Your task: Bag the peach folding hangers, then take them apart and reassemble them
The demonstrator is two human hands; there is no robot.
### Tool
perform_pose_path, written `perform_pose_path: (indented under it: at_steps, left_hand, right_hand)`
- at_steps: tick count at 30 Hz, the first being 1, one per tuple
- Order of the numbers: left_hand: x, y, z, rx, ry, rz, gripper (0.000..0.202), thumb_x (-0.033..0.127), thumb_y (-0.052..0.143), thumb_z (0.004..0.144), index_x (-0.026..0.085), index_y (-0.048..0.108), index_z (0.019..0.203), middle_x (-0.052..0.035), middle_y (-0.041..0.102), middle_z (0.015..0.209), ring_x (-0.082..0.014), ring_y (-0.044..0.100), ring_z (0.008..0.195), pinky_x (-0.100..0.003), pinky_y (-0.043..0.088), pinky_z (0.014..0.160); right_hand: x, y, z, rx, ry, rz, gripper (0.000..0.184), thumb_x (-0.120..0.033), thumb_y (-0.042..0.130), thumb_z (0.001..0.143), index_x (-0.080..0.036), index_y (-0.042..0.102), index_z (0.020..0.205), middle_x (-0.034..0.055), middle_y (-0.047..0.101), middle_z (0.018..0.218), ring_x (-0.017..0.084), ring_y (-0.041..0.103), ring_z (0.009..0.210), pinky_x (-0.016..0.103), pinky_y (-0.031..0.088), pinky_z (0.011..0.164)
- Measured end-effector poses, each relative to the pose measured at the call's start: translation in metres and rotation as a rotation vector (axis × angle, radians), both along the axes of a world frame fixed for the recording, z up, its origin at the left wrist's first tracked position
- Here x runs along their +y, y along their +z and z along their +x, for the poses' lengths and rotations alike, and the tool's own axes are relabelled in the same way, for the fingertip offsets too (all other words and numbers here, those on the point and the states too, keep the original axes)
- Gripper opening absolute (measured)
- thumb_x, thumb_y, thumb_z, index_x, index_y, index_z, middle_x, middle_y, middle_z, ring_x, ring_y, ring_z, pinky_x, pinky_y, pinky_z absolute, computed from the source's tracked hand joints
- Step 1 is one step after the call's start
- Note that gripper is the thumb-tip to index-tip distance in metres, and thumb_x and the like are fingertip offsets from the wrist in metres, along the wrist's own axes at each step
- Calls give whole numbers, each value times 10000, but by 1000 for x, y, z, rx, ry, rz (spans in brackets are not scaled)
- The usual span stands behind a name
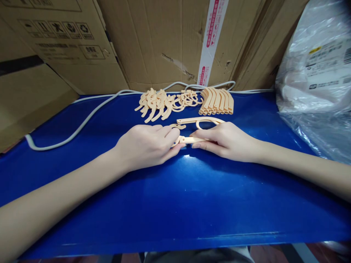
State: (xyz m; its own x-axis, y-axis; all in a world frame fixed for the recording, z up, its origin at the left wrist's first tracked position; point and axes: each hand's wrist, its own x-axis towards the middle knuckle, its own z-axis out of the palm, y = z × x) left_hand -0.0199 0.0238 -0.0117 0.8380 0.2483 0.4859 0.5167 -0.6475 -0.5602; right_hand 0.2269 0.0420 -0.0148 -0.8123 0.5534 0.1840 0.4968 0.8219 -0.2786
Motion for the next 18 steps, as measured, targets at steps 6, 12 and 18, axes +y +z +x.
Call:
perform_pose_path:
  at_steps: [6, 12, 18]
  left_hand:
    - [3, -3, 0, -54, -3, -28, 359, 331, 474, 982, 189, 533, 658, 21, 545, 521, -128, 510, 418, -281, 252, 389]
    - [3, -4, 0, -75, -2, -35, 348, 306, 476, 979, 184, 543, 661, 20, 549, 511, -119, 501, 420, -281, 236, 398]
    - [4, -4, 1, -83, -10, -43, 362, 322, 473, 980, 180, 544, 655, 12, 552, 514, -118, 493, 423, -278, 230, 403]
  right_hand:
    - [2, -1, -1, 0, 4, 28, 345, -395, 423, 1032, -181, 694, 1019, 20, 628, 743, 169, 544, 723, 289, 353, 702]
    - [2, -2, -1, 19, 10, 48, 320, -378, 442, 1029, -174, 687, 1001, 5, 608, 721, 141, 503, 644, 270, 317, 646]
    - [1, -2, -2, 27, 15, 49, 295, -353, 455, 1027, -165, 679, 988, -11, 575, 683, 111, 475, 574, 260, 292, 611]
